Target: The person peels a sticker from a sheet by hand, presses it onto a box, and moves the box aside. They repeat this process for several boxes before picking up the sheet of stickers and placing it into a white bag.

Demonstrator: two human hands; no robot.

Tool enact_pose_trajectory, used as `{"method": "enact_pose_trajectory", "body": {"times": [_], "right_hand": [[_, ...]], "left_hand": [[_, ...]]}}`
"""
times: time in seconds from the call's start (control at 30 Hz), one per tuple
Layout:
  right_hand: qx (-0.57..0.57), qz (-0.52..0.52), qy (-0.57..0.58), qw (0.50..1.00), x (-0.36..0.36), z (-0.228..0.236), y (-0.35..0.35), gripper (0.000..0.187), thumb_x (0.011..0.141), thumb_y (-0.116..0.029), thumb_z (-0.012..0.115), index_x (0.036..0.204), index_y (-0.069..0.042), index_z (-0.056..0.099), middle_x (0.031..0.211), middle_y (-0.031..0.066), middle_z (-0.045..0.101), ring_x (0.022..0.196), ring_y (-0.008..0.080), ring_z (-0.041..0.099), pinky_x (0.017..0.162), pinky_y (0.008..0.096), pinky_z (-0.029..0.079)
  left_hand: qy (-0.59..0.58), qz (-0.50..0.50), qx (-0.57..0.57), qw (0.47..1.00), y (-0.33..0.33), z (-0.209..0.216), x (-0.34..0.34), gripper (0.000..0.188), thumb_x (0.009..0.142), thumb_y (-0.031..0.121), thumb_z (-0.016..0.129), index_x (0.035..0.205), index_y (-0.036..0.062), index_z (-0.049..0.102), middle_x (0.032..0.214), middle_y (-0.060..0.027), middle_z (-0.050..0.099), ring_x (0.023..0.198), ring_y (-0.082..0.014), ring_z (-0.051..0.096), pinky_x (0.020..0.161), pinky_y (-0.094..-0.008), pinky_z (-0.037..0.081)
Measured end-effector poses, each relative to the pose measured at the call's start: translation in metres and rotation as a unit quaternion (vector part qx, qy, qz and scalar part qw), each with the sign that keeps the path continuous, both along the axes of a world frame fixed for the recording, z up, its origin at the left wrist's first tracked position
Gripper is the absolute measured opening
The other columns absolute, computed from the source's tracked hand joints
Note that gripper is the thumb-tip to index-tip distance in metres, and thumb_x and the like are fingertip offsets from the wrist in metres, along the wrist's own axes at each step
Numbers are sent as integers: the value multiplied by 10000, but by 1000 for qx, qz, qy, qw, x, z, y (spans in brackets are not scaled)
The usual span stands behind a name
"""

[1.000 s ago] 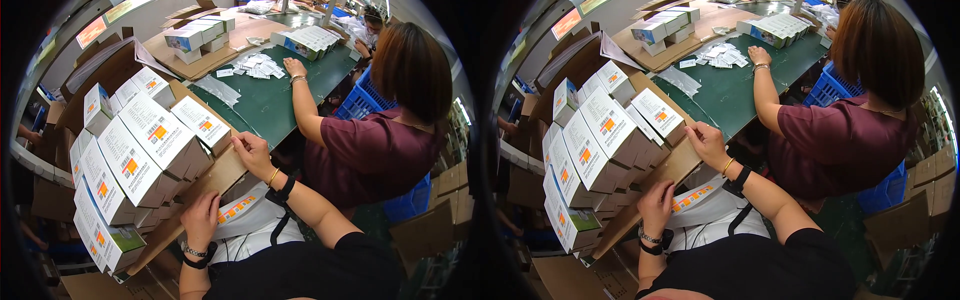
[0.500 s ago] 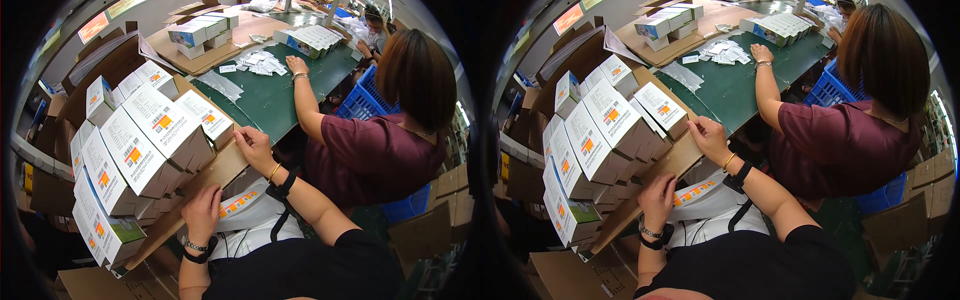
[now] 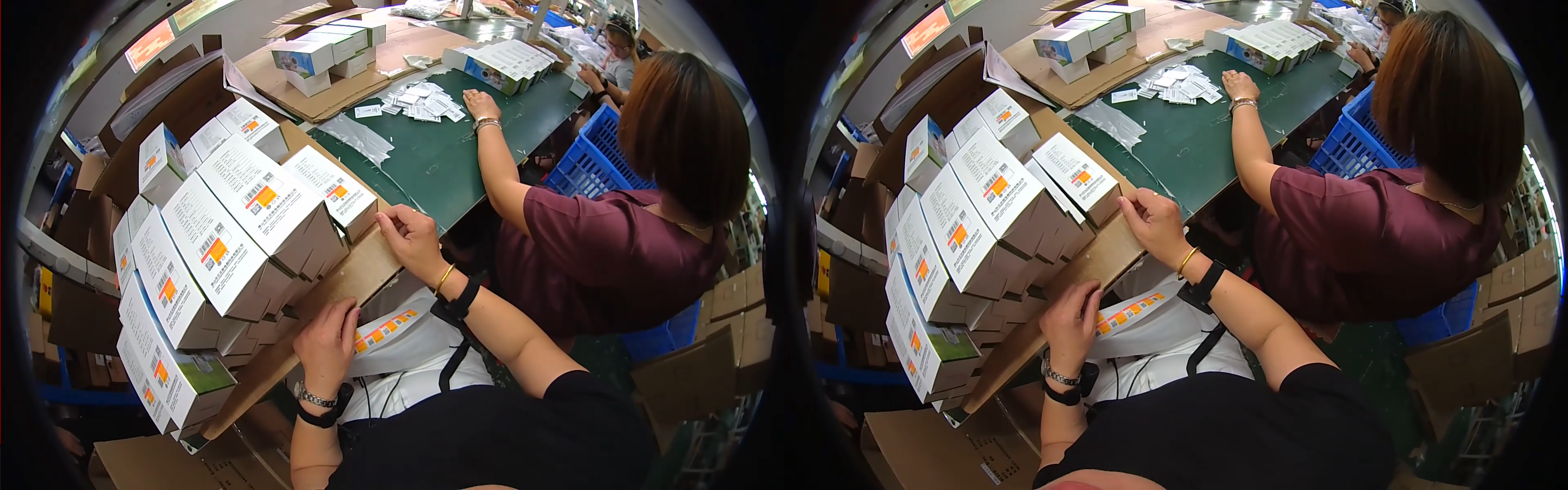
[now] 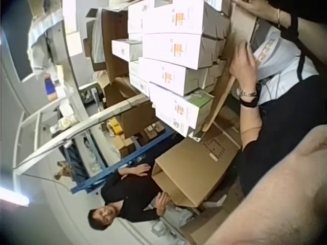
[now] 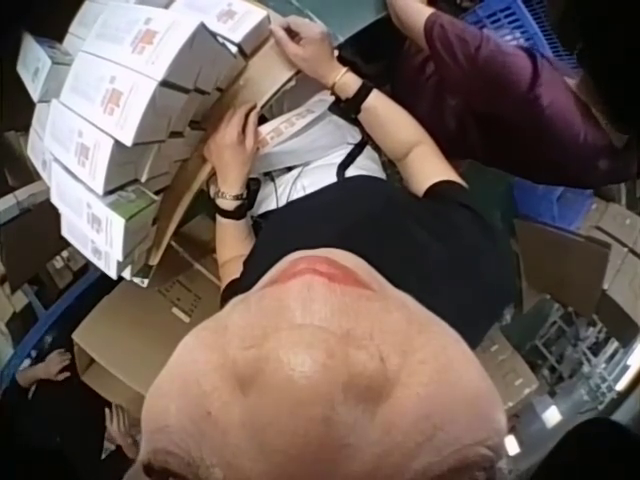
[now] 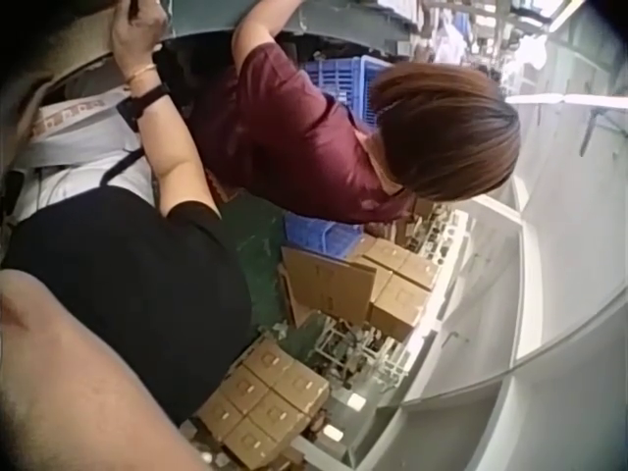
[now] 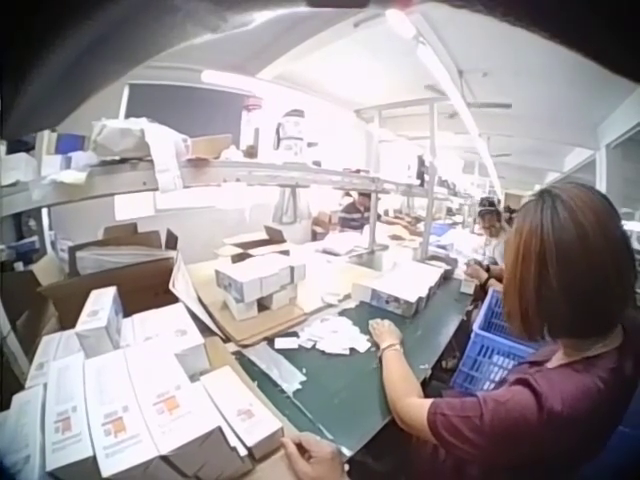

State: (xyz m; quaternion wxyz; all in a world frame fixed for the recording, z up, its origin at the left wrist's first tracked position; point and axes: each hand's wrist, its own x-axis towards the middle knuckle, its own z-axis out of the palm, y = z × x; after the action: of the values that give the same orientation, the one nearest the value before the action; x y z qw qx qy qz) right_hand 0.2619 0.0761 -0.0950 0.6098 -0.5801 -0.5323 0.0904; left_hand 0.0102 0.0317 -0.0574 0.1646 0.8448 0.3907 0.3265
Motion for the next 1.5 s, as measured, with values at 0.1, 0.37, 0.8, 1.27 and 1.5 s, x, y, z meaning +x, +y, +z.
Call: {"method": "enact_pose_trajectory", "body": {"times": [0.1, 0.37, 0.8, 1.27, 1.5], "right_hand": [[2, 1, 0, 1000, 0, 0, 0, 189, 1032, -173, 781, 937, -13, 746, 742, 85, 704, 586, 151, 627, 579, 315, 503], [12, 6, -10, 1000, 1, -1, 0, 164, 1055, -135, 768, 972, 5, 758, 724, 15, 702, 621, 45, 602, 563, 245, 478], [9, 4, -4, 1000, 1, -1, -1, 158, 1036, -154, 780, 960, -18, 756, 736, 58, 703, 590, 108, 618, 567, 285, 490], [19, 6, -9, 1000, 1, 0, -1, 139, 1038, -121, 778, 973, 1, 762, 735, 19, 702, 608, 44, 595, 556, 242, 469], [19, 0, -15, 1000, 1, -2, -1, 139, 1034, -124, 785, 972, -1, 763, 739, 18, 701, 607, 48, 591, 553, 245, 470]], "left_hand": [[0, 1, 0, 1000, 0, 0, 0, 143, 998, 193, 784, 1135, 150, 784, 976, -54, 769, 797, -290, 752, 671, -360, 570], [-3, 2, 0, 1000, 0, 0, 2, 143, 998, 191, 786, 1135, 151, 785, 963, -54, 763, 787, -293, 749, 665, -365, 567], [2, 5, 5, 1000, 0, 1, 3, 134, 997, 190, 786, 1126, 151, 784, 959, -58, 761, 795, -298, 748, 667, -370, 564], [-1, 6, 12, 1000, 0, 1, 4, 137, 992, 164, 795, 1124, 130, 797, 936, -81, 759, 758, -278, 744, 652, -344, 554], [-8, 7, 14, 1000, 0, 0, 4, 137, 991, 160, 797, 1125, 131, 796, 928, -77, 755, 744, -273, 738, 644, -345, 549]]}}
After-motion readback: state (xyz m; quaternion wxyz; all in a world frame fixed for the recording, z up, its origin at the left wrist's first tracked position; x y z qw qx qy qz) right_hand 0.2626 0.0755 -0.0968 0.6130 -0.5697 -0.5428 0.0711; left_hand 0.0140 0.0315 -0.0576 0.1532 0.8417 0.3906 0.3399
